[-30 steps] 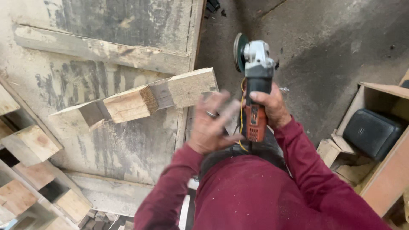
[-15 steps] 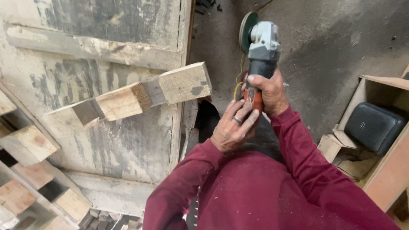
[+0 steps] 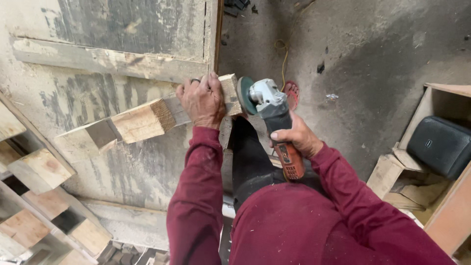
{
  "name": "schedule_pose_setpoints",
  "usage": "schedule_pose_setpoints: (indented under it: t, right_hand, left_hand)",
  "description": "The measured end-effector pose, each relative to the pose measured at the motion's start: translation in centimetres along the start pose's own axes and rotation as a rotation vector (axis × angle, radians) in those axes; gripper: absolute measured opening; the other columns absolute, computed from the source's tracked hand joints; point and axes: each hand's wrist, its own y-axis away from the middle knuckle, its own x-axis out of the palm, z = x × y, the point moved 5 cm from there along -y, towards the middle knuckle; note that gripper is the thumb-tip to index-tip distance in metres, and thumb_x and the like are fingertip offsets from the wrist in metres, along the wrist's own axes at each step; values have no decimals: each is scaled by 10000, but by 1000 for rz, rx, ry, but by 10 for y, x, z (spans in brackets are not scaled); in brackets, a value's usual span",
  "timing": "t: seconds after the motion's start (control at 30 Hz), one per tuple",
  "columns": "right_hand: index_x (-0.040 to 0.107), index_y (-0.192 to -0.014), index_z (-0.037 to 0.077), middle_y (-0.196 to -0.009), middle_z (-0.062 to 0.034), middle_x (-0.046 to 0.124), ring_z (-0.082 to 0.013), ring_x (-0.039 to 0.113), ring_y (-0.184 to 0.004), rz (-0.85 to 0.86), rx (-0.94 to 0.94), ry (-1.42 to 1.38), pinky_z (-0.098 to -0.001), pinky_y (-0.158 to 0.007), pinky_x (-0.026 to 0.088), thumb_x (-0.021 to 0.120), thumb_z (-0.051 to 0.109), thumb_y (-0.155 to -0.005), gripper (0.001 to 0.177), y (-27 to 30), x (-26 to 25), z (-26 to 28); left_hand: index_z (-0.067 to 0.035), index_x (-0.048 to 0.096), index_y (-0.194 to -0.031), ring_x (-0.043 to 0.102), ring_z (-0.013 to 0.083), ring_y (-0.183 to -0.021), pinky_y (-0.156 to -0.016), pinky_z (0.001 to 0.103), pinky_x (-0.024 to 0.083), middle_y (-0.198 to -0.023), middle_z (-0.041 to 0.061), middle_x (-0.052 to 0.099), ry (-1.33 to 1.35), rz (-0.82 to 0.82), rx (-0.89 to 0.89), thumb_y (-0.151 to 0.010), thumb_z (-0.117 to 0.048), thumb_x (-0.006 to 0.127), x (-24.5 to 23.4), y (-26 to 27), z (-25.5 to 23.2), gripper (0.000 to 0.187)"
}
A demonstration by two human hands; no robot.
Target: The person uses an angle grinder with a sanding disc to smooth the surfaces of small wooden blocks. They hold the blocks with one hand and operate the tool with the other, working on multiple pieces sequentially on a workbench.
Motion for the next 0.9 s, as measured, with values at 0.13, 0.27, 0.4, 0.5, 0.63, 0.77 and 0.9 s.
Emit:
schedule_pose_setpoints:
  t: [0.13, 0.27, 0.4, 0.5, 0.63, 0.77, 0.9]
  right_hand:
    - [461, -1360, 38, -910, -95, 625, -207, 689, -689, 35, 60, -21, -364, -646, 593, 738, 174, -730, 701, -2, 5, 1]
    - [450, -1370, 47, -911, -92, 618, -211, 689, -678, 13, 100, -5, -371, -635, 589, 733, 180, -723, 719, -4, 2, 2]
    - [443, -1375, 79, -892, -99, 619, -211, 687, -664, 24, 99, -6, -365, -616, 587, 723, 187, -706, 733, -7, 0, 6]
    - [444, -1336, 31, -909, -122, 638, -223, 700, -692, 78, 60, -13, -367, -648, 598, 738, 182, -735, 686, -11, 2, 9]
    - [468, -1322, 23, -898, -114, 627, -228, 691, -678, 36, 96, 28, -376, -626, 595, 742, 186, -738, 665, -24, -1, 13]
    - [448, -1348, 65, -877, -105, 626, -221, 696, -679, 36, 104, 39, -368, -618, 599, 728, 194, -723, 696, -26, -3, 13]
    - [441, -1336, 49, -882, -102, 621, -232, 689, -672, 63, 83, 10, -368, -605, 587, 727, 199, -738, 680, -27, -4, 10]
  left_hand:
    - [-97, 751, -865, 542, 241, -802, -908, 434, 353, -690, 85, 605, 72, -39, 2, -1096, -372, 413, -10, 5, -1, 493]
    - [-99, 755, -850, 548, 229, -780, -929, 444, 357, -644, 84, 596, 43, 0, -2, -1077, -347, 428, -8, 0, -3, 469]
    - [-92, 750, -857, 557, 232, -805, -933, 450, 355, -675, 82, 616, 65, -42, 12, -1081, -334, 438, -12, -1, -5, 454]
    - [-86, 752, -852, 556, 240, -805, -925, 452, 350, -701, 91, 633, 77, -50, 7, -1071, -332, 454, -15, 3, -6, 444]
    - [-93, 735, -824, 568, 239, -835, -925, 447, 353, -747, 81, 665, 65, -47, 11, -1064, -310, 459, -15, 0, -7, 425]
    - [-94, 742, -811, 572, 234, -828, -926, 451, 358, -711, 88, 652, 46, -10, -16, -1049, -302, 471, -12, -1, -6, 416]
    - [-91, 741, -807, 570, 235, -831, -911, 443, 360, -733, 82, 666, 50, -23, -31, -1048, -308, 483, -15, 0, -6, 414]
